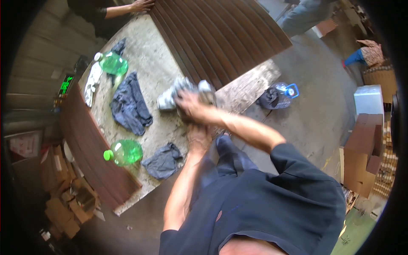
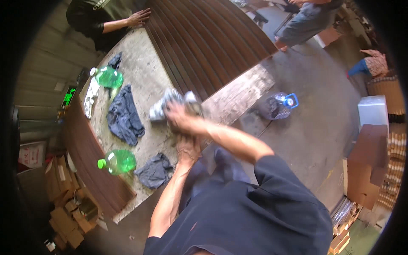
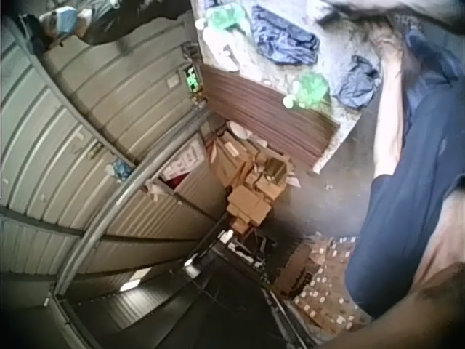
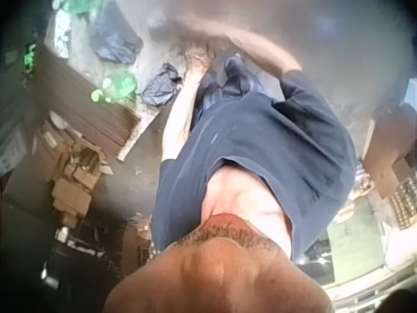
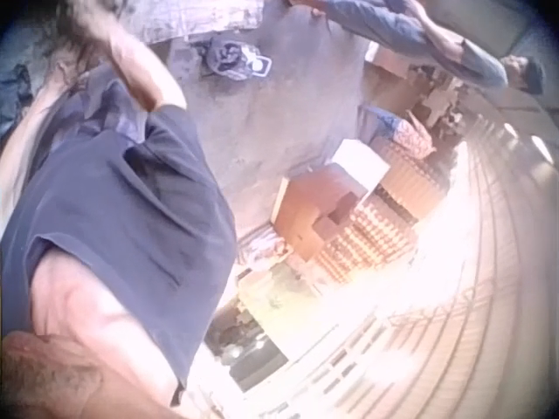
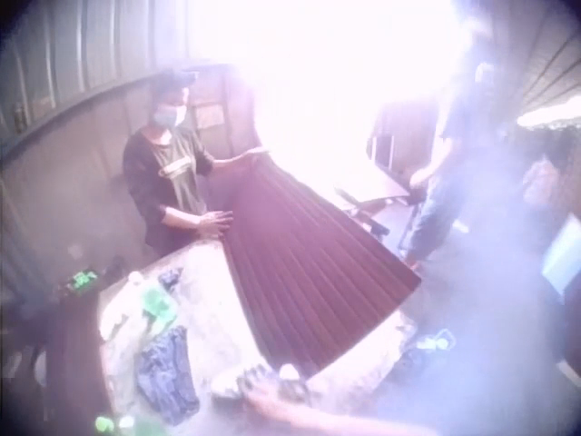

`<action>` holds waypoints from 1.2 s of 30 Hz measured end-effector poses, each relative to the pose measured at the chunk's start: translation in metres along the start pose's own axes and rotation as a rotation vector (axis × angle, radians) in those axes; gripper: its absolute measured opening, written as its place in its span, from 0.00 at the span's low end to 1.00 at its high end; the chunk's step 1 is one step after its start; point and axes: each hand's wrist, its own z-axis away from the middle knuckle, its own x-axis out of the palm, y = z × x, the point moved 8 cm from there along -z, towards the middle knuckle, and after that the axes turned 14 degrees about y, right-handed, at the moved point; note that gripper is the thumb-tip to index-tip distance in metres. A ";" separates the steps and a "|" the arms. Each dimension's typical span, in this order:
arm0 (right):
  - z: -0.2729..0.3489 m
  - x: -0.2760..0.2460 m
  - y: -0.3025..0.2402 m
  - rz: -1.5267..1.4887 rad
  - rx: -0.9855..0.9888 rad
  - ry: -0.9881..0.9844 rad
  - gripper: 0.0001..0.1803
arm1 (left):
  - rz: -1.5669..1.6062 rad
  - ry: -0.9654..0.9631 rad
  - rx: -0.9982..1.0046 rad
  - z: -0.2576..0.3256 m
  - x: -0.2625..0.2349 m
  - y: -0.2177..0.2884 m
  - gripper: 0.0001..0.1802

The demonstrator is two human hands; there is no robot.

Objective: The person wipes a wooden panel with a cloth, repeatedly rubbing the surface and flipping the cloth to different sides. They also use a plastic bottle to pour liquid onto the surface before continuing to wipe it.

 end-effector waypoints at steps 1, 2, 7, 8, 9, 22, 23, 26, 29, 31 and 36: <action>0.036 -0.009 0.003 -0.022 0.131 0.026 0.30 | 0.059 0.126 0.095 -0.010 -0.012 0.017 0.20; 0.018 -0.044 -0.019 0.041 0.329 -0.142 0.22 | 0.101 0.264 0.153 -0.009 -0.026 0.021 0.17; 0.081 -0.159 0.015 -0.502 1.161 0.129 0.18 | 0.025 0.152 0.176 -0.012 -0.021 0.029 0.26; 0.097 -0.174 0.016 -0.693 1.310 0.283 0.18 | -0.011 0.136 0.176 -0.008 -0.020 0.024 0.26; 0.116 -0.188 0.019 -0.949 1.347 0.369 0.19 | 0.005 0.165 0.208 -0.009 -0.022 0.027 0.27; 0.313 -0.198 -0.081 -1.074 1.432 1.207 0.51 | 0.138 0.194 0.301 -0.018 -0.029 0.042 0.29; 0.312 -0.191 -0.092 -1.122 1.319 1.218 0.52 | 0.152 0.186 0.286 -0.019 -0.031 0.040 0.28; 0.302 -0.203 -0.105 -0.962 1.251 1.232 0.53 | 0.216 0.203 0.294 -0.014 -0.029 0.039 0.27; 0.254 -0.217 -0.103 -1.167 1.017 1.142 0.39 | 0.236 0.170 0.201 -0.012 -0.019 0.026 0.27; 0.283 -0.193 -0.057 -1.463 1.405 1.163 0.19 | 0.244 0.044 0.021 -0.008 -0.002 0.003 0.29; 0.282 -0.214 -0.043 -1.247 1.516 1.199 0.11 | 0.109 0.227 0.060 -0.015 -0.015 -0.052 0.29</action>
